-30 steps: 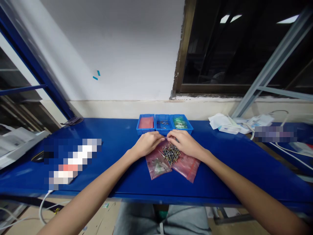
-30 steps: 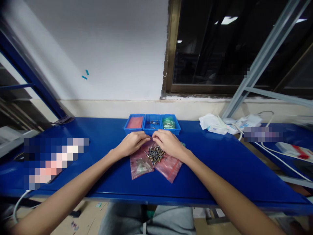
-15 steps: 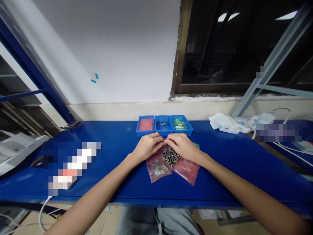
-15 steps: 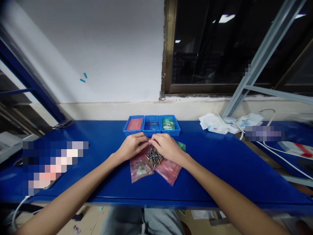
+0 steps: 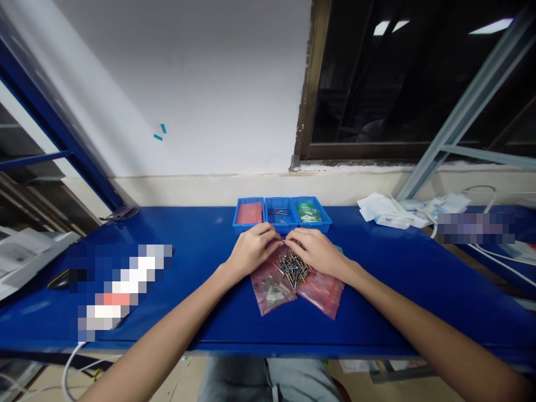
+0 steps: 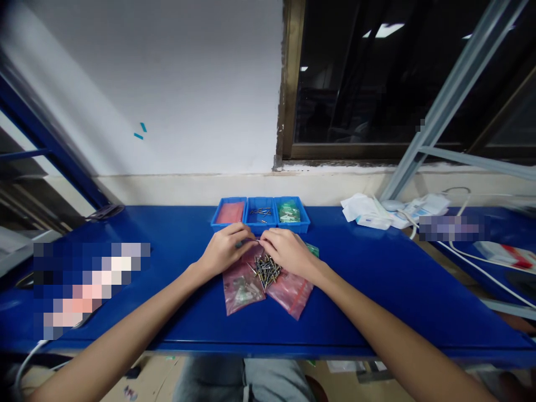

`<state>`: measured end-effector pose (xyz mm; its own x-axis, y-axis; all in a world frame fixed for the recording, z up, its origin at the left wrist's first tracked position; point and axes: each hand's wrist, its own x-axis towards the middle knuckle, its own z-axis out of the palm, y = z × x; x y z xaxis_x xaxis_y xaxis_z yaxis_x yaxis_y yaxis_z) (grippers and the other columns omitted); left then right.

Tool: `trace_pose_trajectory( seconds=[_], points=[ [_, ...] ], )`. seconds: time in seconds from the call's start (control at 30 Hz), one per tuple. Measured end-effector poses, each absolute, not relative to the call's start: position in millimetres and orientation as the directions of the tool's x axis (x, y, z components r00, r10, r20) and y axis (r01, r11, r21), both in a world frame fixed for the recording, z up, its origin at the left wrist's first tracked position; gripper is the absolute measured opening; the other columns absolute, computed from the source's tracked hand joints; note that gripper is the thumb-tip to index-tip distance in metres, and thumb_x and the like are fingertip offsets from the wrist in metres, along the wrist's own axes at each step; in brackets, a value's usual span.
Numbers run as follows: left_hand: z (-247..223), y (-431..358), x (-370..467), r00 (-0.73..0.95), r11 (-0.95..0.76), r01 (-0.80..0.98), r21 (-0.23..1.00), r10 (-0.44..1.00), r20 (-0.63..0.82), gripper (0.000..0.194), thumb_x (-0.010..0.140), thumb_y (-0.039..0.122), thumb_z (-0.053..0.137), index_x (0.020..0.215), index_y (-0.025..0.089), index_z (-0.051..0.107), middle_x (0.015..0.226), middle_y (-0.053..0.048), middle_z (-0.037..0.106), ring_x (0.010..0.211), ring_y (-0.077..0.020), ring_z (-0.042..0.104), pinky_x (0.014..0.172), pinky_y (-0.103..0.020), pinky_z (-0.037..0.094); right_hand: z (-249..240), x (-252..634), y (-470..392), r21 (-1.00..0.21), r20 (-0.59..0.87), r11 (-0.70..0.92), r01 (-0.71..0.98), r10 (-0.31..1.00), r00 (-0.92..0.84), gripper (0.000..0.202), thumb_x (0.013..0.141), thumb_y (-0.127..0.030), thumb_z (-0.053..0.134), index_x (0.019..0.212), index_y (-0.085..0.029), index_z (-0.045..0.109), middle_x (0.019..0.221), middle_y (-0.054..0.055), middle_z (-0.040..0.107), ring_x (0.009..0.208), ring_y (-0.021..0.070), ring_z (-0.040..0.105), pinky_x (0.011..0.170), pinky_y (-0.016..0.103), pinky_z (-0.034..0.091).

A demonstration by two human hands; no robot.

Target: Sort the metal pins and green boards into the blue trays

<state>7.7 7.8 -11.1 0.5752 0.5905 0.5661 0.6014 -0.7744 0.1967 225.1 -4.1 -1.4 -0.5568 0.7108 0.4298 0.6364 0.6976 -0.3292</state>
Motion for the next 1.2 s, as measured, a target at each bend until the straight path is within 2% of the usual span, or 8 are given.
trace_pose_trajectory(
  seconds=[0.17,0.4,0.5,0.63,0.83,0.97,1.07,1.2],
  points=[
    [-9.4,4.9,10.4,0.543,-0.792,0.595,0.137,0.522,0.658,0.019,0.099,0.028,0.053,0.111,0.019,0.066,0.108,-0.006,0.065,0.097,-0.0177,0.059,0.085,-0.031,0.053,1.7,222.0,-6.2,-0.418,0.457,0.685,0.597,0.726,-0.514,0.019,0.099,-0.022,0.05,0.089,-0.019,0.066,0.084,0.002,0.069,0.077,0.0161,0.063,0.074,0.028,0.042],
    [-13.9,4.6,11.0,0.559,-0.792,0.607,0.063,0.483,0.674,0.017,0.098,0.026,0.053,0.103,0.018,0.067,0.107,-0.008,0.061,0.095,-0.0188,0.058,0.077,-0.031,0.054,-4.8,216.3,-9.1,-0.485,0.469,0.66,0.574,0.75,-0.467,0.017,0.097,-0.019,0.052,0.086,-0.018,0.065,0.079,0.001,0.068,0.072,0.0142,0.061,0.069,0.025,0.041],
    [-14.2,7.3,11.5,0.555,-0.788,0.611,0.074,0.494,0.67,0.015,0.098,0.024,0.053,0.102,0.017,0.066,0.103,-0.008,0.062,0.094,-0.0189,0.058,0.078,-0.031,0.054,-3.0,216.3,-5.6,-0.469,0.468,0.674,0.57,0.737,-0.487,0.015,0.097,-0.021,0.053,0.09,-0.018,0.066,0.081,0.001,0.069,0.072,0.0145,0.061,0.069,0.026,0.042],
    [-12.6,13.8,11.8,0.559,-0.78,0.619,0.091,0.519,0.647,0.013,0.096,0.022,0.054,0.099,0.015,0.065,0.097,-0.008,0.065,0.089,-0.0193,0.059,0.078,-0.033,0.054,2.1,216.4,4.4,-0.39,0.415,0.719,0.575,0.695,-0.587,0.014,0.095,-0.019,0.054,0.098,-0.017,0.067,0.087,0.004,0.071,0.076,0.0166,0.063,0.072,0.028,0.044],
    [-6.6,11.7,11.7,0.476,-0.825,0.497,0.271,0.519,0.709,0.012,0.095,0.02,0.054,0.1,0.015,0.064,0.091,-0.006,0.069,0.084,-0.0168,0.064,0.077,-0.031,0.054,0.1,205.2,3.2,-0.401,0.473,0.689,0.603,0.72,-0.508,0.014,0.094,-0.014,0.053,0.097,-0.016,0.066,0.092,0.005,0.071,0.081,0.0173,0.064,0.076,0.029,0.045],
    [-2.3,3.7,16.3,0.405,-0.806,0.431,0.406,0.575,0.711,0.009,0.093,0.019,0.058,0.098,0.015,0.065,0.089,-0.003,0.071,0.078,-0.0134,0.066,0.076,-0.027,0.054,-4.7,204.2,-5.8,-0.375,0.516,0.671,0.64,0.724,-0.457,0.014,0.094,-0.014,0.051,0.094,-0.016,0.065,0.093,0.007,0.07,0.088,0.0202,0.064,0.08,0.031,0.045],
    [-2.5,2.7,19.5,0.378,-0.774,0.367,0.516,0.631,0.677,0.009,0.093,0.021,0.06,0.097,0.016,0.066,0.087,-0.002,0.072,0.077,-0.0122,0.067,0.075,-0.026,0.055,-2.0,209.1,-7.8,-0.427,0.538,0.627,0.652,0.755,-0.374,0.011,0.095,-0.018,0.054,0.093,-0.018,0.065,0.09,0.005,0.07,0.086,0.0195,0.064,0.079,0.031,0.045],
    [-6.0,6.3,21.2,0.331,-0.717,0.253,0.649,0.695,0.638,0.011,0.092,0.024,0.061,0.099,0.015,0.064,0.09,-0.004,0.072,0.08,-0.013,0.069,0.074,-0.025,0.056,5.0,213.3,-6.5,-0.501,0.545,0.659,0.561,0.744,-0.387,0.01,0.094,-0.02,0.057,0.093,-0.02,0.067,0.087,0.001,0.072,0.079,0.0159,0.064,0.073,0.027,0.044]
  ],
)
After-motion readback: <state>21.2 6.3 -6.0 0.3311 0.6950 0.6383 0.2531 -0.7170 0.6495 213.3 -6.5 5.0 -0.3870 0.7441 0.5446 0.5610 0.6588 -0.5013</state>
